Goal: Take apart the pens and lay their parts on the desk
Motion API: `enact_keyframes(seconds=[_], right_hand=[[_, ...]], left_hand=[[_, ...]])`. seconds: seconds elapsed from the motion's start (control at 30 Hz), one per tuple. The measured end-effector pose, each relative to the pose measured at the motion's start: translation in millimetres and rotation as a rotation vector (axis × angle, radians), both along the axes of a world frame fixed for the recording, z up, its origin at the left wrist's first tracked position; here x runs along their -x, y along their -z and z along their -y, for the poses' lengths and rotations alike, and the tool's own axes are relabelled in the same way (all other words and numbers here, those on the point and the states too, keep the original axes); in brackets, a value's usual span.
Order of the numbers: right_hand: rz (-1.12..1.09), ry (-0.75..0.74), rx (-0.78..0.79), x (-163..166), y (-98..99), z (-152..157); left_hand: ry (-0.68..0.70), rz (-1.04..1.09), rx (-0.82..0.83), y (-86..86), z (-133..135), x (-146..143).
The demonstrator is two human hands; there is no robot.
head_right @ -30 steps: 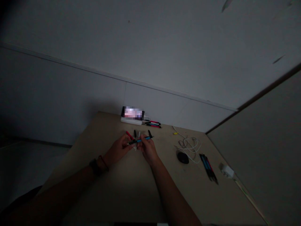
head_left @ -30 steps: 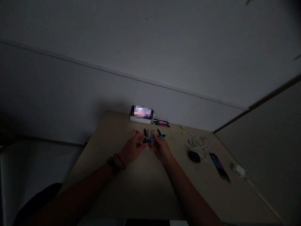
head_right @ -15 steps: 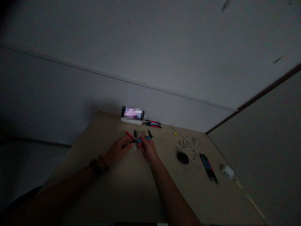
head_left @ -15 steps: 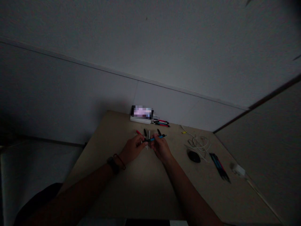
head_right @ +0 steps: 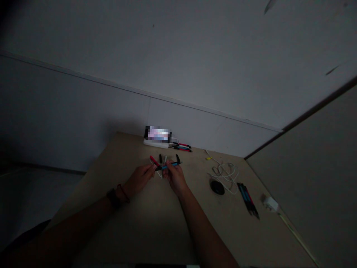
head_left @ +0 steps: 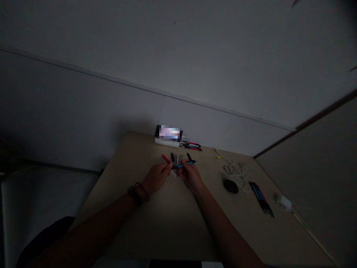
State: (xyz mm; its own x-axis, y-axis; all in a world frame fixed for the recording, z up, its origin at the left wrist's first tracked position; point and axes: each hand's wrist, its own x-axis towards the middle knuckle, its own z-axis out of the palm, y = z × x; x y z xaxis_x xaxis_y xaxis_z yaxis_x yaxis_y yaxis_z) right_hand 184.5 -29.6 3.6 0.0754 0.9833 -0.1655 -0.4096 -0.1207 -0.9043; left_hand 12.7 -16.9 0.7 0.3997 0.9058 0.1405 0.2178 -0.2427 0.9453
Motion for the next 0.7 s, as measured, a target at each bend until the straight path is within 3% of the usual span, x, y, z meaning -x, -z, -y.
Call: enact_keyframes(seconds=[0.7], right_hand=[[0.007, 0.003, 0.019, -1.2, 3.7, -1.6]], left_hand=[[0.002, -0.024, 0.008, 1.0, -1.5, -0.9]])
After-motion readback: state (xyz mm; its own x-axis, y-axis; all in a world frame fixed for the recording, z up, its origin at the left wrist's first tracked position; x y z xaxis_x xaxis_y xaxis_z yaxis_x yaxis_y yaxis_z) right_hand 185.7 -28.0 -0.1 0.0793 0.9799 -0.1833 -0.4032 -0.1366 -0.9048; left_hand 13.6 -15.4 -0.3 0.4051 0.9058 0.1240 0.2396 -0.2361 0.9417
